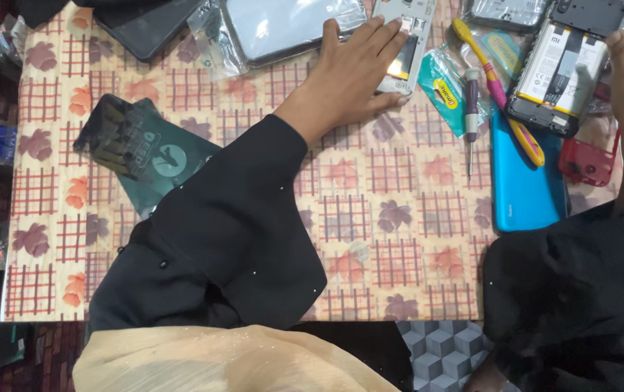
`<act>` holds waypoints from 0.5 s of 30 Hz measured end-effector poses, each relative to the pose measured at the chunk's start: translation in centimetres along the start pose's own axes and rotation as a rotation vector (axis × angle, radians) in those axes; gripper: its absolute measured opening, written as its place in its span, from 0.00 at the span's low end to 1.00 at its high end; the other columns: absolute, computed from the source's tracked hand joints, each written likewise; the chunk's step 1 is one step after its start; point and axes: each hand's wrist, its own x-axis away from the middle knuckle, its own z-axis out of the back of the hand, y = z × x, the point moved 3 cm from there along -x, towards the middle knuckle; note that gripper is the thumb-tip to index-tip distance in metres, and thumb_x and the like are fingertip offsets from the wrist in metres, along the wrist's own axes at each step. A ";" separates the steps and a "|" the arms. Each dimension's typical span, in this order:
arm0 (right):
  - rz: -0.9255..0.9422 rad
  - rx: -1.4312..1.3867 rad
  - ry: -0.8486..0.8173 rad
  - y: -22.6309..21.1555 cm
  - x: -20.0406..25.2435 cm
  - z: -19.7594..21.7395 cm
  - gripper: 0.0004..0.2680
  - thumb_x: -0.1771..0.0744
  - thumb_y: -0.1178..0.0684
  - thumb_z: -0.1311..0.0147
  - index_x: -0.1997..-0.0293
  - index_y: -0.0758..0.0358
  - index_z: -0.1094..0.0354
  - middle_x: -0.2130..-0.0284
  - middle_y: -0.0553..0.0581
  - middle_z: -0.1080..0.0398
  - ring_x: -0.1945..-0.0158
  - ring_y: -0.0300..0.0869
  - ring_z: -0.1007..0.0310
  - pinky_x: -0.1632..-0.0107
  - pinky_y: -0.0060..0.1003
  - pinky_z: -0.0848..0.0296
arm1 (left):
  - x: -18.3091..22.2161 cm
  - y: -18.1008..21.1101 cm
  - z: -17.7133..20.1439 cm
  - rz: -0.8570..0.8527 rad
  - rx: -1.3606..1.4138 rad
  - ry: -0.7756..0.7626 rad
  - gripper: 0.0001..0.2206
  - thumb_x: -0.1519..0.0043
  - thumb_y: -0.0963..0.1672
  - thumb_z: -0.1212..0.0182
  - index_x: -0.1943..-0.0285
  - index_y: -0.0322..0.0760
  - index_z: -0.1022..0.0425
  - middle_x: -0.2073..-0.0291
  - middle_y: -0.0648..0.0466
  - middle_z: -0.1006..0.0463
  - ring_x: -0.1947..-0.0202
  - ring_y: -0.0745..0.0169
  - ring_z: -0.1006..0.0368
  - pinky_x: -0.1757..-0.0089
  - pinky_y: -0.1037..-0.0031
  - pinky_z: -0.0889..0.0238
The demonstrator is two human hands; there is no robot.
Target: The person uses a screwdriver to remove screws and detach components from two different smartphones. They remove the back cover and battery from a white phone and manipulate internal parts of a black phone.
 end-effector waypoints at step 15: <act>0.292 -0.358 0.050 -24.6 8.0 -2.0 0.13 0.24 0.62 0.53 0.32 0.56 0.49 0.46 0.61 0.31 0.49 0.48 0.24 0.47 0.43 0.21 | 11.4 8.0 10.8 -0.039 0.257 -0.197 0.42 0.49 0.61 0.33 0.32 0.32 0.34 0.43 0.48 0.33 0.45 0.51 0.37 0.55 0.52 0.41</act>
